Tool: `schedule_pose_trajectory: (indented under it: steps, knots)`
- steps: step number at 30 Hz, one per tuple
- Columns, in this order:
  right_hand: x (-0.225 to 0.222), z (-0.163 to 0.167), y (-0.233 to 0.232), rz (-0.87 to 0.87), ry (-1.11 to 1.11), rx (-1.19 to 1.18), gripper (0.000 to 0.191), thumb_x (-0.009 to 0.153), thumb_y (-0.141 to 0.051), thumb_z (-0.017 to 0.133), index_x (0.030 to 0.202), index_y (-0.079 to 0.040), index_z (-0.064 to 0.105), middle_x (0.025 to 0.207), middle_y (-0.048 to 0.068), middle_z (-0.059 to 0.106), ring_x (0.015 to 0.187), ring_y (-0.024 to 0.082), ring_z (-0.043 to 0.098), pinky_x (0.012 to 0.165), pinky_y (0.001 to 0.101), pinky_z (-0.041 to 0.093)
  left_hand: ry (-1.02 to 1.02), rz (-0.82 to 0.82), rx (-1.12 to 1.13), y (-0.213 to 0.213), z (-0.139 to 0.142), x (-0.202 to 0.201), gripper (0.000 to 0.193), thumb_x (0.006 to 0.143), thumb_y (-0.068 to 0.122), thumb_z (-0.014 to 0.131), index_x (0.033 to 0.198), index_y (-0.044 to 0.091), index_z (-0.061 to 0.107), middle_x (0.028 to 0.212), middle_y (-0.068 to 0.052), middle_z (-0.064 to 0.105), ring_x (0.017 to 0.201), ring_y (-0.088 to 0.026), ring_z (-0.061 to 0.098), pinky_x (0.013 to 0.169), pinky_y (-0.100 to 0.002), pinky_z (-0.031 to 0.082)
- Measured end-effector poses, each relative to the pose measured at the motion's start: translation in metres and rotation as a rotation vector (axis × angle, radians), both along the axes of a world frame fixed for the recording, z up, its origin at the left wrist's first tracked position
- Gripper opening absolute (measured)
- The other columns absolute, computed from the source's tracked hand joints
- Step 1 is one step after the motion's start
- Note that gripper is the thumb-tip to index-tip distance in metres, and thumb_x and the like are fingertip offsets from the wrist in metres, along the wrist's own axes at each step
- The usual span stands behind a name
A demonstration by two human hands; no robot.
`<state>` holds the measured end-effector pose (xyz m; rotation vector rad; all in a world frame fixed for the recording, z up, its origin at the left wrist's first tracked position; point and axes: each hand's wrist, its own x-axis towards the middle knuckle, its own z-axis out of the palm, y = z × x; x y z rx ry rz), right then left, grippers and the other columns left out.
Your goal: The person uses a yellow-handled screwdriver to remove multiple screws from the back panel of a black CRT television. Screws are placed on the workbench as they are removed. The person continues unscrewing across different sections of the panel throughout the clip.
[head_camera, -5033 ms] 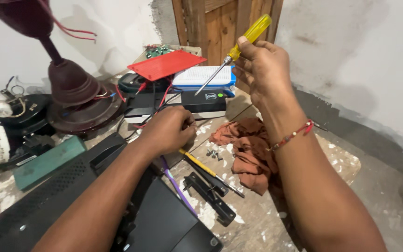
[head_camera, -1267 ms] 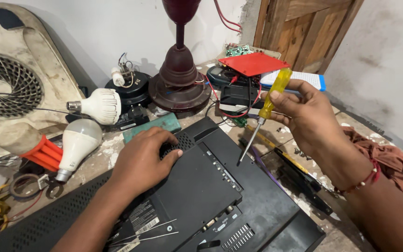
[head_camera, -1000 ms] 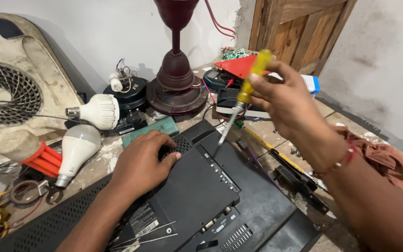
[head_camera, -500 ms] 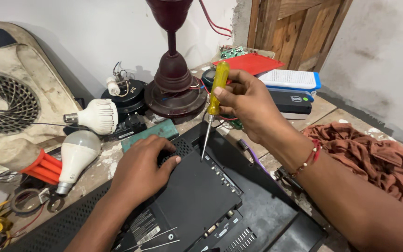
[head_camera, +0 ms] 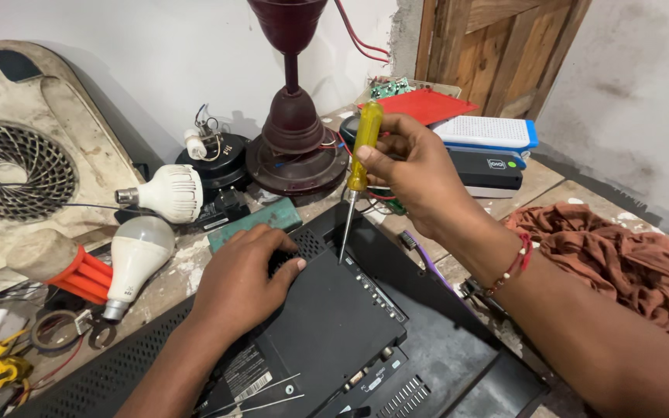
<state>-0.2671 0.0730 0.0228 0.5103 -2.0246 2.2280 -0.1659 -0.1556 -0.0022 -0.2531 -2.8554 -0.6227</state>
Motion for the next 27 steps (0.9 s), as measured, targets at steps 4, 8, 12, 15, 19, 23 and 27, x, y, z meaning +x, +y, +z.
schedule_pose_trajectory:
  steps: [4, 8, 12, 15, 19, 23, 27]
  knots:
    - [0.001, 0.000, -0.001, -0.009, 0.007, 0.015, 0.034, 0.094, -0.006, 0.069, 0.126, 0.000, 0.060, 0.101, 0.005, 0.066, 0.093, 0.012, 0.065, 0.083, 0.0297, 0.058, 0.030, -0.016, 0.003, 0.001, 0.001, 0.001, 0.024, 0.082, 0.030, 0.075, 0.095, 0.010, 0.073, 0.091, -0.006, 0.067, 0.094, -0.028, 0.063, 0.079, -0.043, 0.050]
    - [0.002, 0.001, -0.001, 0.018, 0.034, 0.030, 0.037, 0.094, -0.006, 0.068, 0.129, 0.000, 0.058, 0.104, 0.007, 0.067, 0.094, 0.013, 0.066, 0.083, 0.0301, 0.059, 0.026, -0.012, 0.005, 0.002, 0.002, 0.001, 0.024, 0.082, 0.030, 0.076, 0.094, 0.010, 0.073, 0.090, -0.006, 0.067, 0.093, -0.027, 0.064, 0.078, -0.043, 0.050]
    - [0.006, 0.005, -0.002, 0.117, 0.089, -0.008, 0.041, 0.095, -0.005, 0.067, 0.134, 0.000, 0.055, 0.111, 0.007, 0.069, 0.100, 0.013, 0.068, 0.088, 0.0290, 0.060, 0.011, 0.002, -0.002, 0.000, -0.001, 0.000, 0.024, 0.082, 0.030, 0.076, 0.095, 0.010, 0.073, 0.091, -0.007, 0.067, 0.093, -0.027, 0.064, 0.080, -0.042, 0.050]
    - [0.012, 0.010, -0.002, 0.156, 0.092, 0.041, 0.043, 0.096, -0.005, 0.064, 0.138, -0.001, 0.055, 0.111, 0.007, 0.070, 0.099, 0.014, 0.069, 0.088, 0.0287, 0.060, 0.112, -0.067, 0.033, -0.003, -0.005, -0.004, 0.026, 0.079, 0.028, 0.079, 0.093, 0.008, 0.073, 0.093, -0.008, 0.068, 0.095, -0.030, 0.064, 0.080, -0.042, 0.050]
    - [0.016, 0.015, -0.001, 0.194, 0.051, 0.069, 0.047, 0.097, -0.002, 0.061, 0.143, -0.006, 0.054, 0.112, 0.004, 0.068, 0.095, 0.014, 0.065, 0.078, 0.0317, 0.054, -0.033, -0.040, 0.316, -0.004, -0.010, -0.019, 0.027, 0.085, 0.027, 0.076, 0.103, 0.007, 0.075, 0.093, -0.006, 0.073, 0.087, -0.019, 0.068, 0.079, -0.034, 0.053]
    - [0.012, 0.011, -0.001, 0.272, 0.182, 0.038, 0.043, 0.099, 0.002, 0.059, 0.142, -0.002, 0.054, 0.120, 0.005, 0.068, 0.107, 0.014, 0.065, 0.092, 0.0322, 0.054, -0.137, -0.149, 0.824, 0.005, -0.013, -0.038, 0.026, 0.094, 0.022, 0.068, 0.112, 0.005, 0.076, 0.099, -0.003, 0.077, 0.092, -0.010, 0.068, 0.086, -0.027, 0.052]
    - [0.003, 0.002, 0.001, 0.267, 0.265, 0.067, 0.046, 0.097, 0.004, 0.058, 0.143, 0.000, 0.054, 0.127, 0.006, 0.067, 0.117, 0.015, 0.064, 0.100, 0.0328, 0.054, -0.227, -0.196, 1.008, 0.024, -0.015, -0.051, 0.027, 0.094, 0.015, 0.068, 0.118, 0.004, 0.075, 0.104, -0.003, 0.077, 0.095, -0.010, 0.067, 0.087, -0.027, 0.052]
